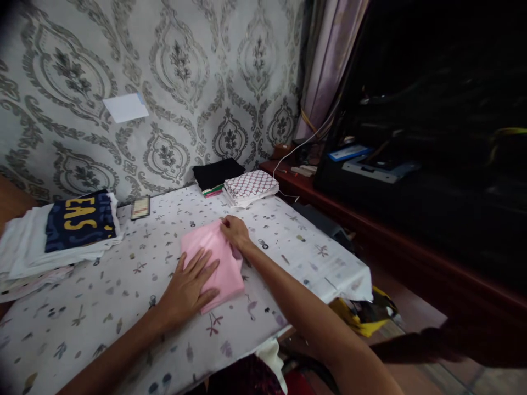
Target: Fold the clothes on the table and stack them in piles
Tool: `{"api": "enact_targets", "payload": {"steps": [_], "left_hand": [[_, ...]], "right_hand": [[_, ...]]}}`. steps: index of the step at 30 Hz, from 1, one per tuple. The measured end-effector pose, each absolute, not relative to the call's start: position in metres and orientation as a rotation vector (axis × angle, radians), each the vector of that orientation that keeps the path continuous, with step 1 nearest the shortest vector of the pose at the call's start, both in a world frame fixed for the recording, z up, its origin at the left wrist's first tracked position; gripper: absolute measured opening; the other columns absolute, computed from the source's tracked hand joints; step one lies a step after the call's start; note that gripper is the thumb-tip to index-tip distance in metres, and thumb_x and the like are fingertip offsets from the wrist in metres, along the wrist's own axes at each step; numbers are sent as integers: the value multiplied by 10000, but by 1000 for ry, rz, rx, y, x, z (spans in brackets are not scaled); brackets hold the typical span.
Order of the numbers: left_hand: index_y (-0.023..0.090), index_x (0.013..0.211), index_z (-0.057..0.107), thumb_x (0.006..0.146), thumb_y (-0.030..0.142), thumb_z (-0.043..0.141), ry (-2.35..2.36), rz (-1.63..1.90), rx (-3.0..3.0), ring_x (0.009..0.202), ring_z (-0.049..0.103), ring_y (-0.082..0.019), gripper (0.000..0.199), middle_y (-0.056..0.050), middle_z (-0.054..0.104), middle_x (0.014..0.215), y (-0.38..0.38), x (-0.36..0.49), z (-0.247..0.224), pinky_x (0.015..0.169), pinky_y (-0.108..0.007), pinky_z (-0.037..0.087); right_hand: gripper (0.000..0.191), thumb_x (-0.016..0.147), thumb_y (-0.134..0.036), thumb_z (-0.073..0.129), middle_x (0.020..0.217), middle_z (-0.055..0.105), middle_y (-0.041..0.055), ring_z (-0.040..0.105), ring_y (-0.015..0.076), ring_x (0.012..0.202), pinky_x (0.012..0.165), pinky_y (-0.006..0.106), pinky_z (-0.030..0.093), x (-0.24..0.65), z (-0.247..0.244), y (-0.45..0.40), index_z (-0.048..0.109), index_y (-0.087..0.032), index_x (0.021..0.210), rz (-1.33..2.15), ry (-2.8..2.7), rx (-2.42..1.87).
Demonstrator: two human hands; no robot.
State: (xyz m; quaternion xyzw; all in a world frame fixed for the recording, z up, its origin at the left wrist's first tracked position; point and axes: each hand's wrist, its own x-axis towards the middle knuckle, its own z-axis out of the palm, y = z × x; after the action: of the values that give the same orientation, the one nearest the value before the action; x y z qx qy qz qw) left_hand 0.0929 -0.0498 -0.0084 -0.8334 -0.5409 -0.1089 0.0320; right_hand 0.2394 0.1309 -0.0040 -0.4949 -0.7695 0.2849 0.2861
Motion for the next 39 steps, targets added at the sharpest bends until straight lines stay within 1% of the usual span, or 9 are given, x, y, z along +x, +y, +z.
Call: {"api": "enact_targets", "payload": {"steps": [3,6,10,12,15,18,25,32,39], "left_hand": [[261,1489,366,962,502,455,-1753,-559,-2563,1483,240,-328,586,-147,333,1584,-61,92,-13,1167,-664,169],[264,1483,328,952,435,490,-2099,-1220,-2328,1484,231,-327,581,-150,272,1598,-75,88,-19,1171,-607,246],[243,1365,385,801,556,671,-2789,-2335,-1548,1335,470,-357,705,-190,470,1406,-86,79,-14,944,-480,527],[208,1291,440,722,580,743,-3077,-2628,-1197,1154,608,-336,744,-182,586,1232,-88,78,-3,778,-410,581],[159,1199,516,695,533,782,-3384,-2617,-1179,904,663,-255,682,-145,653,1051,-89,87,18,603,-327,572],[148,1122,584,677,474,806,-3531,-2469,-1309,836,641,-219,595,-125,659,1030,-84,102,33,501,-288,557],[121,823,628,575,305,870,-3643,-2492,-1146,533,569,-129,392,-17,620,646,-77,114,28,434,-233,498],[159,1156,586,726,281,760,-3025,-3235,-755,904,695,-240,480,-95,718,1017,-64,91,23,793,-357,577],[218,1237,531,778,210,690,-2944,-3145,-989,882,704,-233,486,-88,709,1110,-21,106,48,700,-325,576]], "right_hand": [[320,873,-214,490,1106,682,103,626,201,988,874,311,462,236,5,133,623,-143,1156,722,-2140,-1291],[377,883,-289,531,1247,631,129,585,231,1139,982,345,430,228,20,136,616,-158,1226,686,-2299,-1194],[320,676,-336,770,1071,697,91,627,260,1039,873,323,480,213,38,152,728,-195,961,754,-2580,-1048],[262,595,-313,815,941,706,59,639,238,924,770,289,482,205,45,163,725,-200,814,833,-2678,-1003],[210,544,-276,822,738,658,3,591,183,752,653,251,426,195,47,177,674,-189,664,1012,-2765,-942],[231,542,-276,806,561,529,-41,491,146,644,597,250,352,192,41,185,597,-179,553,1215,-2780,-897],[257,553,-281,750,578,425,-69,373,111,619,561,241,262,226,41,183,512,-188,570,1494,-2473,-898],[316,560,-352,744,623,519,-40,491,130,592,551,250,365,289,34,161,532,-198,735,1647,-1984,-1056],[403,551,-373,797,692,632,-3,564,124,602,578,249,420,333,36,159,638,-166,858,1739,-1554,-967]]}}
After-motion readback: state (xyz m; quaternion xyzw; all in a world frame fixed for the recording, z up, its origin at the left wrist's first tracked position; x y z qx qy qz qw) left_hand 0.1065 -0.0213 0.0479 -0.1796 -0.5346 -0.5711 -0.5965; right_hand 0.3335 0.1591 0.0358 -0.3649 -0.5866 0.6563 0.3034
